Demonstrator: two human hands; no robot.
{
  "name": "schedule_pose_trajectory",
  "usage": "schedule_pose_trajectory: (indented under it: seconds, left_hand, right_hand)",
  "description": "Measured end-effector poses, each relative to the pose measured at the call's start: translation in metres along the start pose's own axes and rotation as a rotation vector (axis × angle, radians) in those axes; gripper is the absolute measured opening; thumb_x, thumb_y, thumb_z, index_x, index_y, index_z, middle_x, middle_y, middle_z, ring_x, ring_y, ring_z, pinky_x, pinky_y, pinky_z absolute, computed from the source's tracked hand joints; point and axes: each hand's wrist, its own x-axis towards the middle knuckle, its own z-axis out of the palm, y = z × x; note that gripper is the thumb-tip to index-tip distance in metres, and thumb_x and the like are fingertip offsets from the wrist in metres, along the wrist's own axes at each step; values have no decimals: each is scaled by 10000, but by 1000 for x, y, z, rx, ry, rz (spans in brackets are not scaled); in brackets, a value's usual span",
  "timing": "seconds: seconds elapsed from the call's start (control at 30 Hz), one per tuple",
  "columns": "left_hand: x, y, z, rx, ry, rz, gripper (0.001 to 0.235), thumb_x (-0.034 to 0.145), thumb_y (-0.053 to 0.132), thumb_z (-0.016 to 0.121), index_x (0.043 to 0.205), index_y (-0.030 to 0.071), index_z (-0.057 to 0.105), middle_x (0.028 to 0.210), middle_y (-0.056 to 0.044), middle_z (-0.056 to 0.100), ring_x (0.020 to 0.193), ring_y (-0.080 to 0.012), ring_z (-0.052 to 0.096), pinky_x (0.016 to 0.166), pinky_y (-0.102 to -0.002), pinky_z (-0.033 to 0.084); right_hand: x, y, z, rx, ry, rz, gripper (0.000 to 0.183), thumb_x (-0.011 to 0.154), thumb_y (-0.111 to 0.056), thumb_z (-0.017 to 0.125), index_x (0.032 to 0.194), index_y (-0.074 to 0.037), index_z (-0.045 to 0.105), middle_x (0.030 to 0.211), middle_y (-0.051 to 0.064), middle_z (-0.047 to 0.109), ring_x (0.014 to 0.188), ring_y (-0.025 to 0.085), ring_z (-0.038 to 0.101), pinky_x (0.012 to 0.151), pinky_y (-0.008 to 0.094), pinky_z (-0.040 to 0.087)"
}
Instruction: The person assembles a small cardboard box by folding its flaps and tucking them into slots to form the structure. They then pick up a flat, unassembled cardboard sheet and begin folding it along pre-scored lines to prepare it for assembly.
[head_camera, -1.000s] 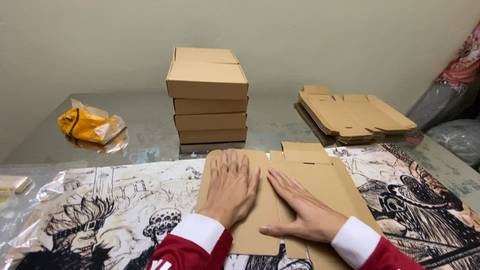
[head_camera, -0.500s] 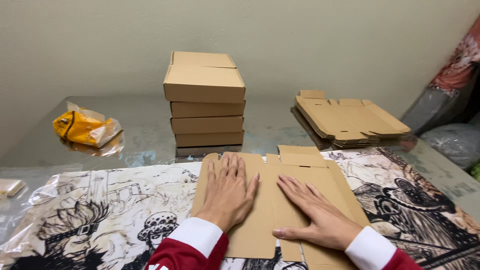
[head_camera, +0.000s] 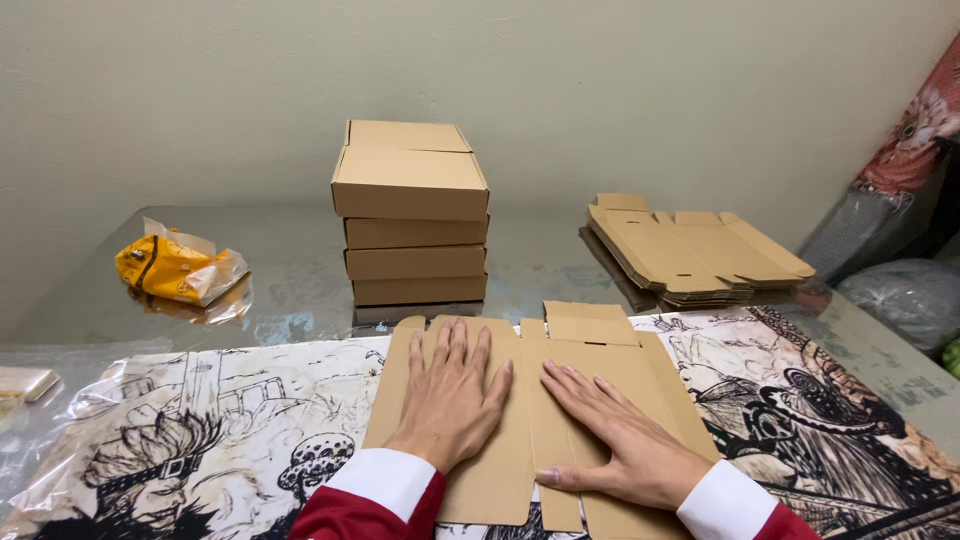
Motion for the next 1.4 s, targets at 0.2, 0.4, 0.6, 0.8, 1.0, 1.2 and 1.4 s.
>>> schedule_pose_trajectory:
  seconds: [0.2,0.4,0.6,0.8,1.0,1.2,1.4]
  left_hand:
    - [2,2,-5,-5,4,-11,813,1153,644,217,1783,139,316,1854,-244,228,1746,-379,133,1362,-698,-20]
    - [-2,4,-13,-48,-60,-31,831,1157,644,214,1802,123,262,1865,-264,164,1751,-404,84,1361,-704,-72]
    - [-1,6,-11,-8,-39,-8,829,1153,647,207,1789,124,299,1855,-285,181,1740,-423,119,1348,-742,-67]
    - [-2,6,-10,-8,-82,-31,830,1149,659,188,1799,148,264,1874,-246,151,1760,-390,64,1361,-724,-84]
    - [-2,5,-15,-49,-85,-21,830,1156,640,214,1806,125,252,1867,-280,136,1753,-409,71,1355,-719,-96]
    - [-2,6,-17,-52,-60,-20,834,1148,646,204,1797,126,275,1873,-257,153,1750,-405,95,1353,-729,-70]
    - [-2,5,-12,-28,-66,-24,828,1147,653,195,1799,148,272,1871,-248,166,1756,-387,91,1360,-719,-74]
  right_hand:
    - [-4,-4,-11,38,-27,-2,1174,975,-687,807,1838,-234,153,1955,16,81,1796,169,37,1410,452,-12]
    - [0,-2,-9,10,-47,48,1197,958,-734,819,1842,-301,138,1961,-51,69,1798,133,26,1415,435,-29]
    - [7,-5,-14,-35,-112,102,1170,1001,-747,727,1849,-306,51,1964,-33,-16,1801,135,-56,1413,435,-65]
    - [32,-1,-11,-58,-101,154,855,1126,-653,377,1850,-297,92,1962,-46,3,1802,178,-70,1408,502,-63]
    - [55,6,-8,-119,-51,213,783,1150,-608,324,1847,-340,93,1960,-100,29,1804,170,-32,1419,523,-23]
    - [66,6,0,-113,29,297,768,1139,-614,323,1839,-356,140,1950,-136,88,1802,140,6,1427,515,-17]
    - [70,7,10,-119,96,351,796,1145,-615,313,1841,-275,127,1947,-85,83,1797,149,11,1428,511,-34]
